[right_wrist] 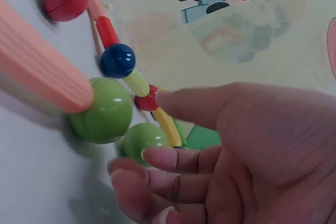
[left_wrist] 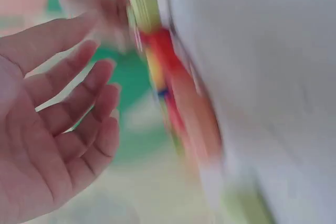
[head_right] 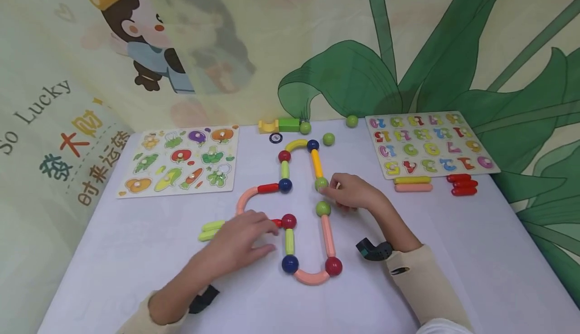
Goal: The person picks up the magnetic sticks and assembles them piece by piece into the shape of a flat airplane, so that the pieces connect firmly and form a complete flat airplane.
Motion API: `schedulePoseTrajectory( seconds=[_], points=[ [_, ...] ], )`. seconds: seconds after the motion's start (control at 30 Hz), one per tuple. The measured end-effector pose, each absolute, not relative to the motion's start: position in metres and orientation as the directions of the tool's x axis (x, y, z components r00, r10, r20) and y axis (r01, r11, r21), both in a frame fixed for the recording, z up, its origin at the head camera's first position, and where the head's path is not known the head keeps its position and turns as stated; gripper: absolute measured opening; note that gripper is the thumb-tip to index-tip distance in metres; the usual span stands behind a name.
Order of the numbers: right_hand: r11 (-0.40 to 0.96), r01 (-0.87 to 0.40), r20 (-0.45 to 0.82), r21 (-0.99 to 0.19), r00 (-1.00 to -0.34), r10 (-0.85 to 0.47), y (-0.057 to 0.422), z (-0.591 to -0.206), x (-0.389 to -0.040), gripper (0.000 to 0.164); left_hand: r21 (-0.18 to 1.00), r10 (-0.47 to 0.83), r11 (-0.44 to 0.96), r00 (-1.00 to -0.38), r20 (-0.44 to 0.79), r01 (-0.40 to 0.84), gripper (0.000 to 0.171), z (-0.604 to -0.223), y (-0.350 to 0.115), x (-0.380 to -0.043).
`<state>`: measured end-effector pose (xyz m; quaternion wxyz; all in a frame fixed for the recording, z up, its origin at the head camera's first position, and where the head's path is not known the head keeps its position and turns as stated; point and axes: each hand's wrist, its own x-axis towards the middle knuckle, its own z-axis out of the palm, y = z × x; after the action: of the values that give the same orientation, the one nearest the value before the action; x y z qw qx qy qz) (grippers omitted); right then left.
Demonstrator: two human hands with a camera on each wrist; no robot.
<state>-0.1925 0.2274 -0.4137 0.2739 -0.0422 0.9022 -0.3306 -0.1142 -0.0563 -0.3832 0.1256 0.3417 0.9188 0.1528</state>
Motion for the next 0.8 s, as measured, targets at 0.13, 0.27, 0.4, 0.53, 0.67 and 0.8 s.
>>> schedulePoseTrajectory(
  seconds=[0.13,0.27,0.4,0.53,0.67,0.8],
  points=[
    [0.735,0.121,-0.477,-0.667,-0.827,-0.297,0.226,-0.420,-0.184,0.039,0.282,0.453,0.873,-0.876,-0.166,0.398,0.029,-0.384,-0.113,-0.125],
    [0.742,0.109,-0.488,-0.661,-0.814,-0.315,0.223,-0.424,-0.180,0.041,0.256,0.375,0.913,-0.899,-0.227,0.317,0.022,-0.392,-0.142,-0.129],
    [0.751,0.061,-0.473,-0.658,-0.809,-0.348,0.221,-0.422,-0.178,0.037,0.267,0.380,0.910,-0.897,-0.228,0.317,0.018,-0.399,-0.147,-0.129],
    [0.744,0.033,-0.460,-0.668,-0.804,-0.378,0.221,-0.421,-0.177,0.033,0.238,0.397,0.906,-0.896,-0.198,0.349,0.018,-0.397,-0.140,-0.129],
    [0.733,0.015,-0.448,-0.680,-0.800,-0.399,0.222,-0.421,-0.177,0.033,0.253,0.469,0.872,-0.863,-0.187,0.419,0.020,-0.389,-0.116,-0.130],
    [0.727,0.000,-0.437,-0.687,-0.799,-0.413,0.222,-0.423,-0.177,0.032,0.293,0.570,0.806,-0.806,-0.157,0.514,0.023,-0.384,-0.078,-0.137]
  ],
)
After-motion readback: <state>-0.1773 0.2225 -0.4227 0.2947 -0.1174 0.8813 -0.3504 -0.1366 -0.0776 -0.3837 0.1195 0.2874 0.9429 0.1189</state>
